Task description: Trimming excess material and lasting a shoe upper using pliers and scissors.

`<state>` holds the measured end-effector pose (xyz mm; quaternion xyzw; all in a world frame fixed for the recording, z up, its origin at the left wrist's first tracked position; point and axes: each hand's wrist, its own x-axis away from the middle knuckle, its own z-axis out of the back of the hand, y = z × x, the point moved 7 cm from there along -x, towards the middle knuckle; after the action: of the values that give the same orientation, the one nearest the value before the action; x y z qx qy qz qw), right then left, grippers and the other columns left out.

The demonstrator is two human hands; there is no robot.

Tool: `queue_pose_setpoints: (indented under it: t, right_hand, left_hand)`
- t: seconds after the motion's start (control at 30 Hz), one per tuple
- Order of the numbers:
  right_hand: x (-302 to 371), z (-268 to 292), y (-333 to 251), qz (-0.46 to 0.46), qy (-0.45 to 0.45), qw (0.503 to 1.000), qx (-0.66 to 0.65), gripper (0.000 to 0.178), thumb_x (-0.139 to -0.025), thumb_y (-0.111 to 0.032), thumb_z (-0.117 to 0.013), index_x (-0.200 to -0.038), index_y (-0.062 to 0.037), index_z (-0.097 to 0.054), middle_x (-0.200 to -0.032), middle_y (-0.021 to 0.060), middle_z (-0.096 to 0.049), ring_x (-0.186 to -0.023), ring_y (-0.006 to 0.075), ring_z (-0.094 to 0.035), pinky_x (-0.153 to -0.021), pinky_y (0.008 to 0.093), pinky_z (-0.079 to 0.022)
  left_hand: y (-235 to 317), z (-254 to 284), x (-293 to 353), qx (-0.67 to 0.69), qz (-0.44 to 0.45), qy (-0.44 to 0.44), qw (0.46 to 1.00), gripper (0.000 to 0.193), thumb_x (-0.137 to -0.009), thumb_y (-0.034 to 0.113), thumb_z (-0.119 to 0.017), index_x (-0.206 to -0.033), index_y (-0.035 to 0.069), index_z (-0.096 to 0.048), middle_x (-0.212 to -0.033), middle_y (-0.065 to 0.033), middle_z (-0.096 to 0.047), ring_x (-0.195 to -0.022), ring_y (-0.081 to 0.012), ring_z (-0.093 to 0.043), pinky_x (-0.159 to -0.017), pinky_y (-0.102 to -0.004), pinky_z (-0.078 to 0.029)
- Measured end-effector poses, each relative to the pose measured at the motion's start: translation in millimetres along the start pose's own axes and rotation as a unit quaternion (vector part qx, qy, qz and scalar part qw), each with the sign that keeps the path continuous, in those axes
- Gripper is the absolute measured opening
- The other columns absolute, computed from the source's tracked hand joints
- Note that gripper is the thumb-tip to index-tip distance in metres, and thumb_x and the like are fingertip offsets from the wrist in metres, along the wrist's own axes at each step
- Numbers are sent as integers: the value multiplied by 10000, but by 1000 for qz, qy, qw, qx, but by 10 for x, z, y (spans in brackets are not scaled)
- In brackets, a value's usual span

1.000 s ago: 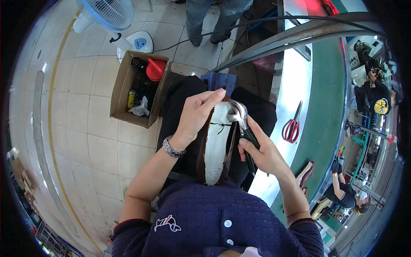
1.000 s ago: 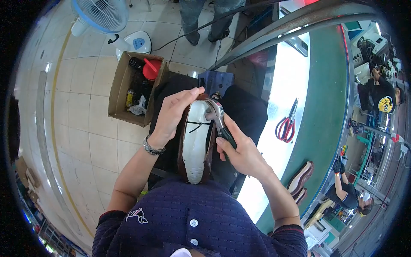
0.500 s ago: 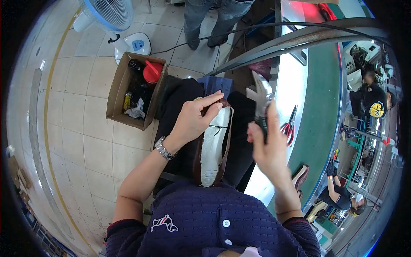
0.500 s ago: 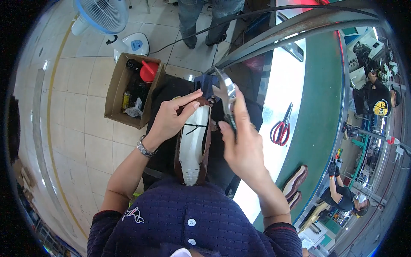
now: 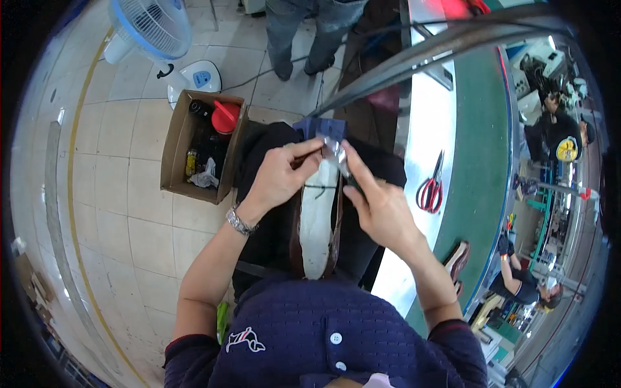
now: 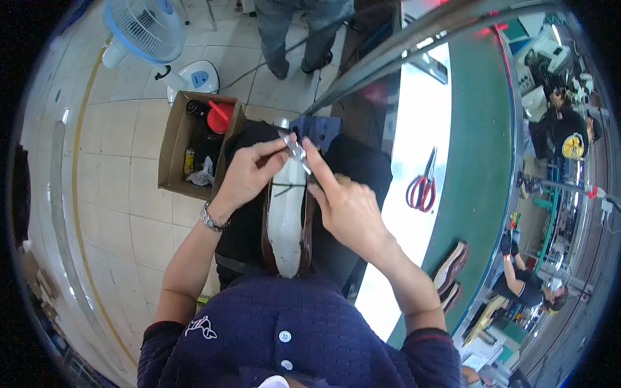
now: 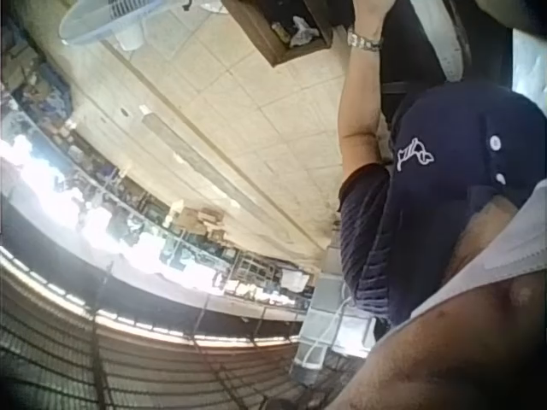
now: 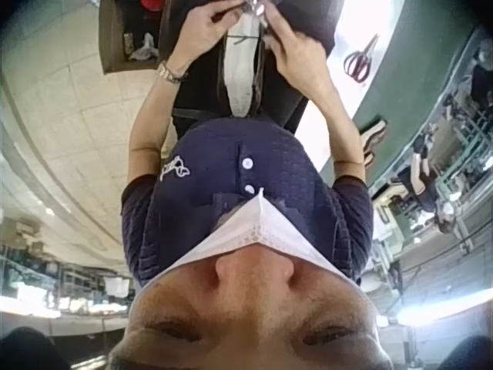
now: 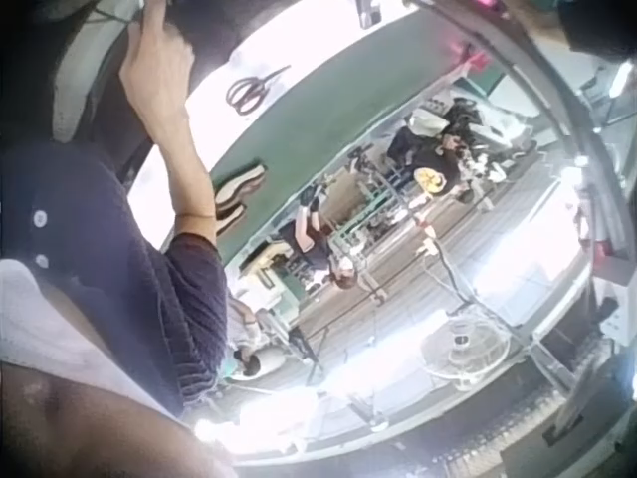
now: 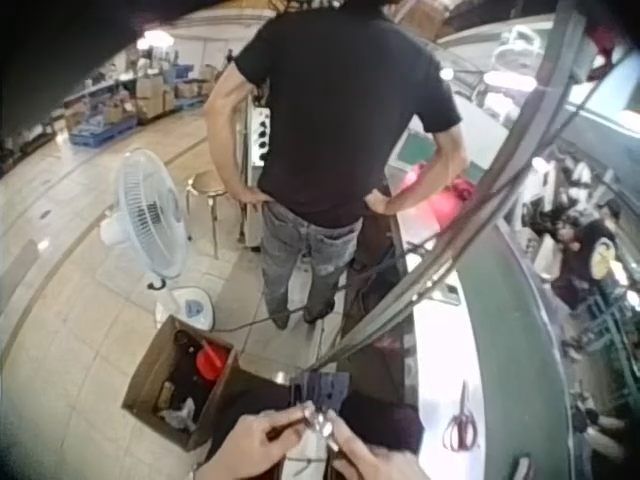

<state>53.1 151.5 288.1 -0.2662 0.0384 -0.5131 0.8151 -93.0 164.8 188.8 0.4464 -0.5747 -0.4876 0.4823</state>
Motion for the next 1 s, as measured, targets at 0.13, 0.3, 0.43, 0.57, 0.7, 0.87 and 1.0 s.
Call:
queue_pose_setpoints:
  t: [0.13, 0.3, 0.43, 0.57, 0.7, 0.87, 1.0]
  right_hand:
    - [135, 72, -59, 27, 142, 983, -110, 692, -907, -98, -555, -1493, -177, -195, -896, 241, -661, -661, 367, -658, -582, 427, -544]
    - [18, -93, -6, 5, 8, 1000, 5, 689, -899, -89, -563, -1491, -153, -216, -792, 221, -651, -610, 357, -639, -577, 425, -508]
    - [75, 97, -188, 77, 112, 989, -53, 681, -913, -92, -525, -1493, -209, -188, -724, 183, -626, -604, 358, -630, -552, 433, -521]
    - [51, -177, 112, -49, -34, 998, -25, 681, -890, -77, -561, -1479, -201, -242, -944, 232, -663, -743, 402, -652, -664, 450, -531]
    - [437, -87, 322, -6, 152, 973, -174, 675, -886, -115, -574, -1473, -191, -249, -853, 248, -649, -745, 426, -639, -669, 474, -510]
    - [1438, -347, 1196, -303, 269, 911, -84, 622, -896, -157, -595, -1452, -187, -320, -1007, 262, -635, -877, 417, -638, -760, 470, -497]
    - [2343, -910, 1835, -478, 223, 849, -44, 607, -897, -186, -614, -1444, -147, -354, -1054, 226, -640, -957, 360, -643, -812, 433, -490]
  left_hand:
    - [96, 15, 31, 12, -43, 1, 999, 322, -885, 126, -619, -1189, 22, -627, -883, -57, -680, -734, -55, -567, -698, -225, -479]
    - [-49, 8, 115, 56, 44, -62, 996, 460, -864, 79, -632, -1299, -20, -525, -1140, -98, -623, -953, -109, -595, -866, -260, -475]
    - [-51, -59, 420, 157, 78, -51, 983, 699, -845, 67, -648, -1455, 21, -312, -1355, -128, -477, -1161, -153, -510, -979, -281, -413]
    - [-59, -210, 611, 184, 85, -65, 977, 834, -827, 69, -657, -1505, 58, -170, -1439, -135, -376, -1268, -188, -431, -1050, -315, -351]
    - [-47, -256, 788, 173, 114, -62, 976, 933, -833, 96, -670, -1518, 80, -37, -1489, -155, -300, -1329, -234, -372, -1074, -343, -327]
    - [-74, -292, 892, 111, 95, -49, 988, 967, -848, 120, -684, -1512, 83, 18, -1494, -174, -275, -1325, -247, -377, -1062, -346, -349]
    - [146, -290, 664, 16, 68, -86, 994, 948, -855, 139, -689, -1509, 65, -8, -1418, -153, -381, -1217, -220, -463, -1003, -336, -408]
